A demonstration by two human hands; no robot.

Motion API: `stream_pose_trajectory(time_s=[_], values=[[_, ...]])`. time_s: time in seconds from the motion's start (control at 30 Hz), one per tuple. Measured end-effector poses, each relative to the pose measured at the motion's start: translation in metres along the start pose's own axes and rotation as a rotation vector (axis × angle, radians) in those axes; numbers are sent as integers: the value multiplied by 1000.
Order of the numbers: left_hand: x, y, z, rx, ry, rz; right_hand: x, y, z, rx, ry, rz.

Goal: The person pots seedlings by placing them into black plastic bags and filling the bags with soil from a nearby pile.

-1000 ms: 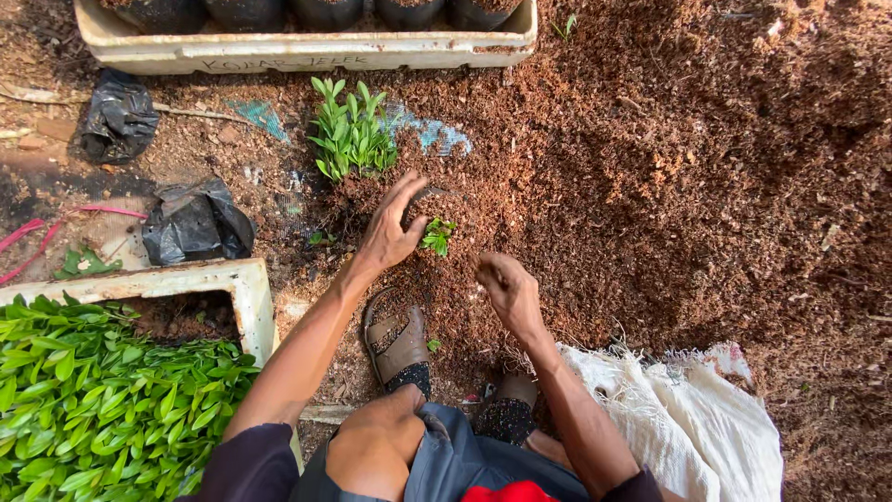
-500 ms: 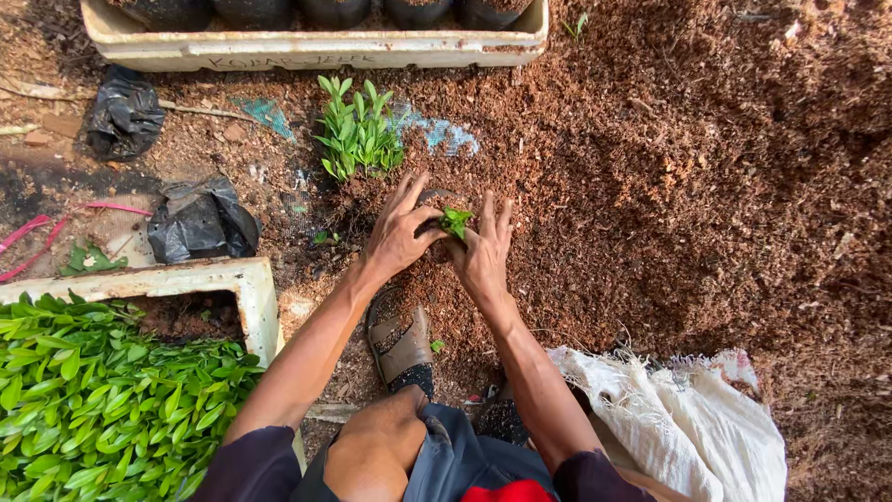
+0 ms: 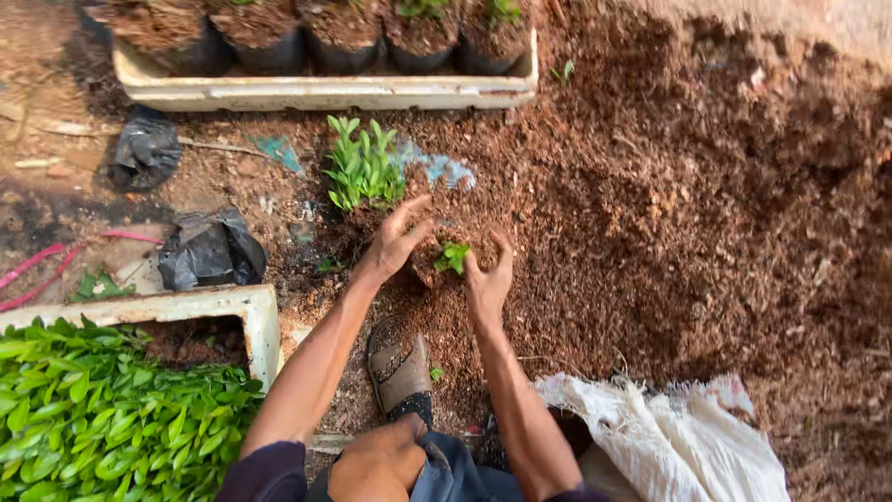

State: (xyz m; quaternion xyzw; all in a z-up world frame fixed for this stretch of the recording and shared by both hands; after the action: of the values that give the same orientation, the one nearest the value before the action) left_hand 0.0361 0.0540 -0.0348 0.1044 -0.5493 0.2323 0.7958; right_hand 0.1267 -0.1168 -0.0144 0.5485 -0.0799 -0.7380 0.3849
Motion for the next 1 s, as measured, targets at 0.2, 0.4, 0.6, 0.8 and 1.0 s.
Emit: stream_pose_trajectory(time_s=[0.2,0.4,0.6,0.8,1.0], values=[[7,-21,12,-85,432,-94,-34,1,29,-292,-511,-696],[7,-19,29,-33,575,-132,-27,-4,5,-251,-579,-667],[-7,1,31,130,388,-316,121,39,27,-307,339,644],[-53,-12,8,3,-282,-303,193,112,80,-606,324,1015],[-41,-13,0,74,-67,-103,57,102,33,-454,114,368]])
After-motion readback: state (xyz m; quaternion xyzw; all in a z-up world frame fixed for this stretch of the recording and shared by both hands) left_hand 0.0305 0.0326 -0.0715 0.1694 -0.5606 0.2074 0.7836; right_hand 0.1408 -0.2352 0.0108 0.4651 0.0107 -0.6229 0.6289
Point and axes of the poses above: each hand's wrist, its own z-axis away from the middle knuckle, its own y-axis out of the back of the hand, x = y × z, the point moved 1 cm from there along -z, towards the middle knuckle, and after that the axes turned 6 degrees about z, right-handed, at the moved point
